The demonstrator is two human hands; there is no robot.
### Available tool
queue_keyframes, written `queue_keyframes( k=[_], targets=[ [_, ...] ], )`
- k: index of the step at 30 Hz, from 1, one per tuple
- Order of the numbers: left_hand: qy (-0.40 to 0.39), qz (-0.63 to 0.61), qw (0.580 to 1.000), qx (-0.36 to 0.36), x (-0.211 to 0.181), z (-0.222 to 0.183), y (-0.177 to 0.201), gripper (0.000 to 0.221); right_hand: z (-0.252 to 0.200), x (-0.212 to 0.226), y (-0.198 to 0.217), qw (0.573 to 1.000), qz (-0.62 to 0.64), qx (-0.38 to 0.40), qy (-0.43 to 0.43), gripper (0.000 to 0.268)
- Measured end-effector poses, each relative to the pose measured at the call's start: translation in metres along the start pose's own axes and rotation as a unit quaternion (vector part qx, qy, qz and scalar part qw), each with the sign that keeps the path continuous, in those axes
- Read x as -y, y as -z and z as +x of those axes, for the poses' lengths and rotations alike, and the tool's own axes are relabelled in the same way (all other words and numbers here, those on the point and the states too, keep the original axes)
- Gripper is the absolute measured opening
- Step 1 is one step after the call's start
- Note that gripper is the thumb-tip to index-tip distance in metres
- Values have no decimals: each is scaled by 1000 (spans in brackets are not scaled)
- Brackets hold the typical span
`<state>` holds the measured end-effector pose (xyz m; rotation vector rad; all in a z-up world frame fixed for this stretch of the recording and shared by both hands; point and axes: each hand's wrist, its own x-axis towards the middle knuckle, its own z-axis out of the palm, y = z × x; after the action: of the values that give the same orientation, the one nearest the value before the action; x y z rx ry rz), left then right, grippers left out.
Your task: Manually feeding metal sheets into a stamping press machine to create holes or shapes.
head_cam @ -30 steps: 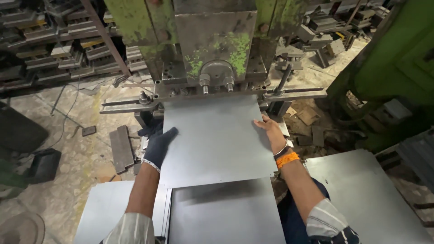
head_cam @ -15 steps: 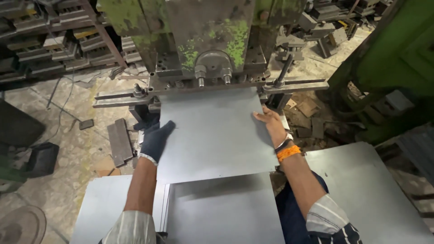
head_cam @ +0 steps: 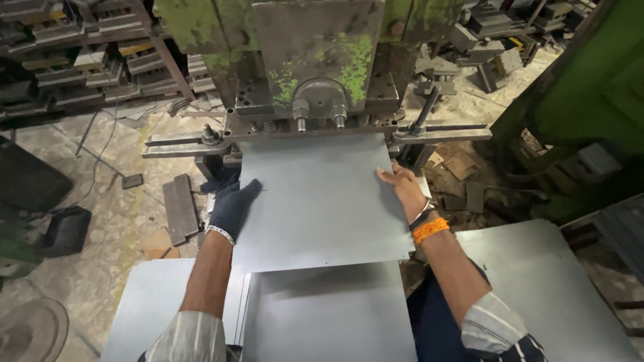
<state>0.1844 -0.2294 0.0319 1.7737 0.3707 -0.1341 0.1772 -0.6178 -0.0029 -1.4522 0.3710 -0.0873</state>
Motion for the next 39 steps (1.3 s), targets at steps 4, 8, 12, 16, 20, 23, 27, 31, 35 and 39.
queue_keyframes(
  k=[4,8,12,16,20,23,27,31,35,39],
  targets=[
    [40,85,996,-4,-22,-15,-4,89,-2,9,-2,1000,-18,2,-4,26],
    [45,-39,998,-5,-2,3,0,58,-16,23,-13,1000,15,4,4,26],
    [26,-22,999,1,-15,-8,3,57,-19,21,-17,1000,22,9,-3,27],
    [11,-11,1000,-9,-12,-13,2,57,-20,24,-17,1000,-1,2,-2,29],
    [13,-36,999,4,1,2,4,65,-13,14,-18,1000,-7,18,12,32],
    [-2,56,998,33,-1,-7,4,70,3,-15,-6,998,-7,35,47,36],
    [2,-10,998,60,5,-50,11,75,-69,4,-8,986,-146,27,69,63],
    [7,-26,998,56,53,-117,32,99,-180,6,-6,974,-223,12,47,67],
    [69,-98,990,74,86,-182,49,74,-247,-20,6,996,42,24,-74,71],
    [198,-138,969,52,91,-209,52,69,-264,-68,24,987,121,15,-102,70]
  ],
)
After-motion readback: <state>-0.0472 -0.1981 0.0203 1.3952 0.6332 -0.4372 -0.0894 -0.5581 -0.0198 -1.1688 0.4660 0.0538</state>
